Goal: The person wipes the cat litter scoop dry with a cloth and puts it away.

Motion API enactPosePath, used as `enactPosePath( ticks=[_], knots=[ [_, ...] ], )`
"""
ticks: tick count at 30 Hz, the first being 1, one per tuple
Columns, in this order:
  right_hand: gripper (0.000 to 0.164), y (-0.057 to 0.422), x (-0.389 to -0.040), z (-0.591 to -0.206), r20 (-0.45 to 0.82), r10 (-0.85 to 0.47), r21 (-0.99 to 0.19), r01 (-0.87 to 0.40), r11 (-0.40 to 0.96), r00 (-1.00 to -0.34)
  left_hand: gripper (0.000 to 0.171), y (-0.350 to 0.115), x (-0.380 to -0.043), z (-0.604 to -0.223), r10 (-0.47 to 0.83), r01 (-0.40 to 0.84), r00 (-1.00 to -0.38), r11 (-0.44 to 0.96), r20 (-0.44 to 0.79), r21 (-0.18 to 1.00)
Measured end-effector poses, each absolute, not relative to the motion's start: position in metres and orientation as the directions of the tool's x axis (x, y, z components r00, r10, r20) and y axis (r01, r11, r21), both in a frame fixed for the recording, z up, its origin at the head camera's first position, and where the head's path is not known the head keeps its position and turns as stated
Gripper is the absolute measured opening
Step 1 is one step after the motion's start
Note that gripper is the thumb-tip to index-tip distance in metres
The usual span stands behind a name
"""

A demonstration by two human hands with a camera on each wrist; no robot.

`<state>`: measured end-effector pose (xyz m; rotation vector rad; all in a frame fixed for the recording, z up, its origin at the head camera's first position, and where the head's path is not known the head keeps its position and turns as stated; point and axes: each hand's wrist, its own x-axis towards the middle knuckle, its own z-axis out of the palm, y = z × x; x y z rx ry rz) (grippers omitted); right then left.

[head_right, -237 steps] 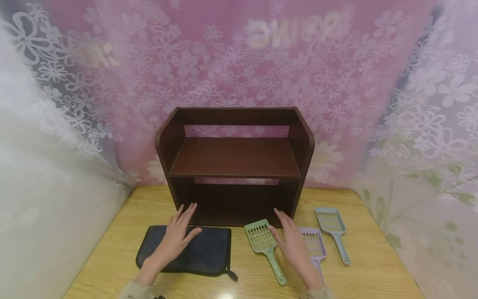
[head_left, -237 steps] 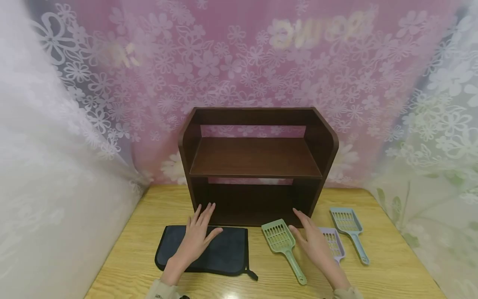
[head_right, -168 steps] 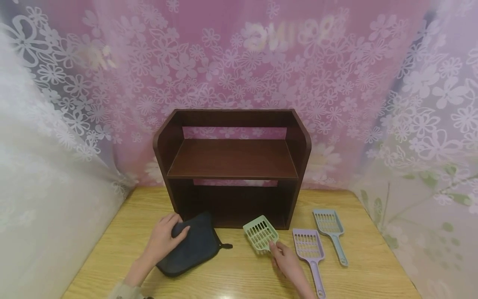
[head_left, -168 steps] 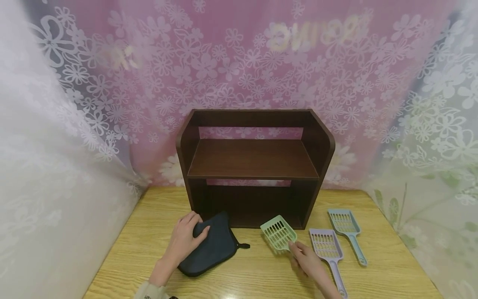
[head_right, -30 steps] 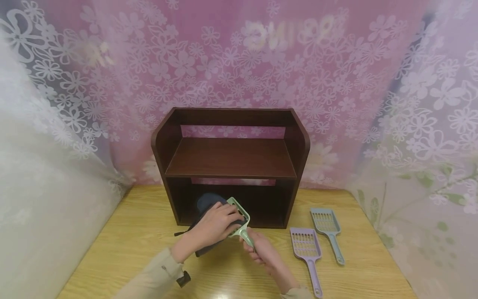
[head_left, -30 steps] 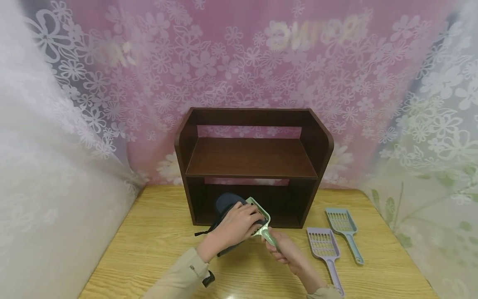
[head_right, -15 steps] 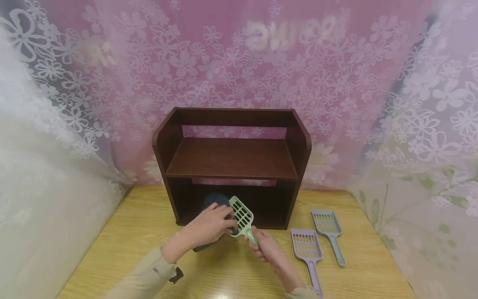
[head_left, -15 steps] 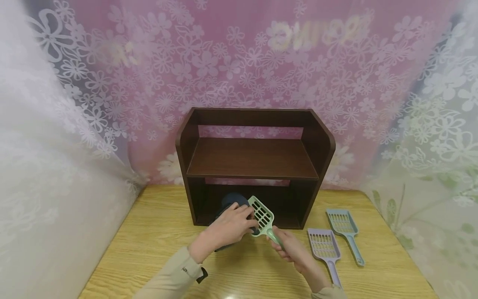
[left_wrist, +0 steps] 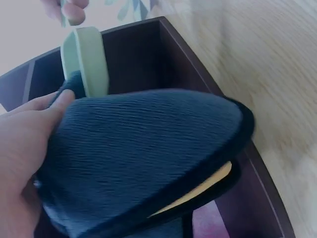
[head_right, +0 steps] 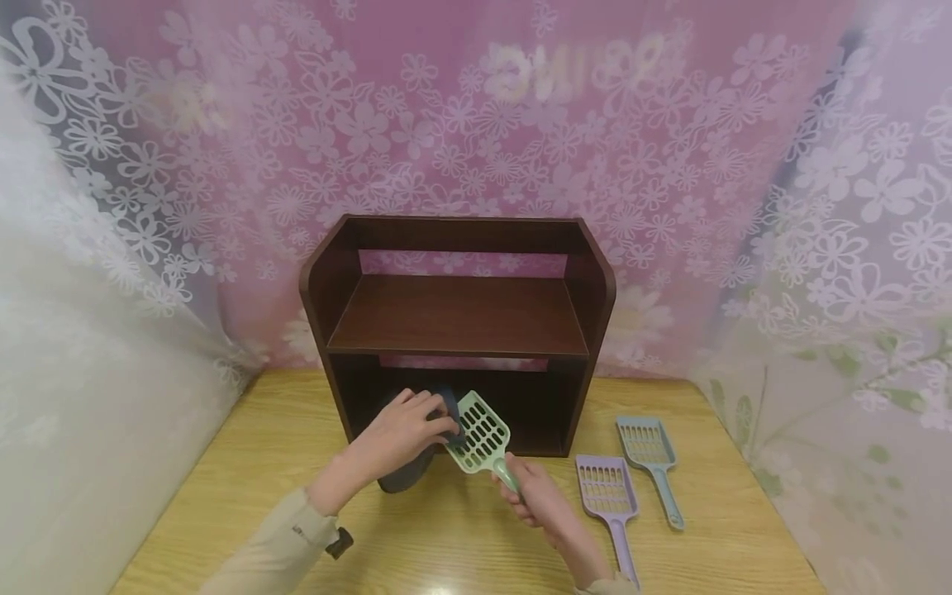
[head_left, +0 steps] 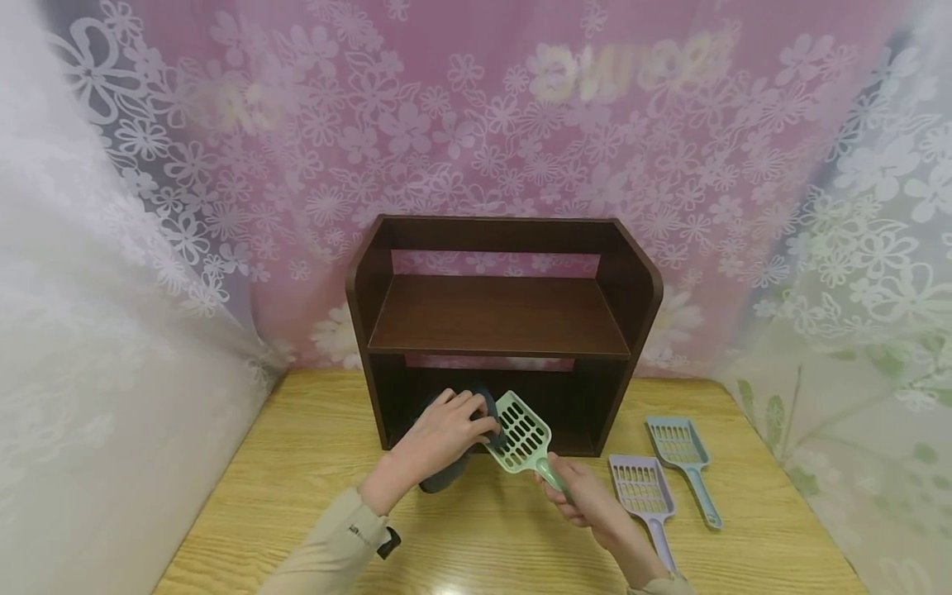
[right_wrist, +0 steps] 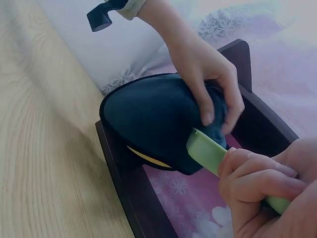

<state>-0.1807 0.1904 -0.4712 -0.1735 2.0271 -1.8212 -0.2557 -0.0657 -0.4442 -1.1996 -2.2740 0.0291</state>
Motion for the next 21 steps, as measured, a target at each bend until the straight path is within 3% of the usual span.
enactPosePath(
  ticks=[5,11,21],
  knots=[
    [0.046,0.18,-0.175,-0.474,-0.217,-0.337,-0.97,0.164,0.179,-0.916,0.021,-0.059,-0.261,-0.449,0.721,0.725,-0.418,0.631,0.553,-0.275],
    [0.043,0.172,-0.173,-0.477,-0.218,-0.355,-0.968,0.156,0.194,-0.909,0.02,-0.05,-0.264,-0.45,0.634,0.683,-0.44,0.696,0.636,-0.222],
    [0.044,0.193,-0.179,-0.469,-0.205,-0.331,-0.973,0.154,0.173,-0.921,0.018,-0.059,-0.259,-0.447,0.661,0.666,-0.525,0.711,0.536,-0.225]
  ],
)
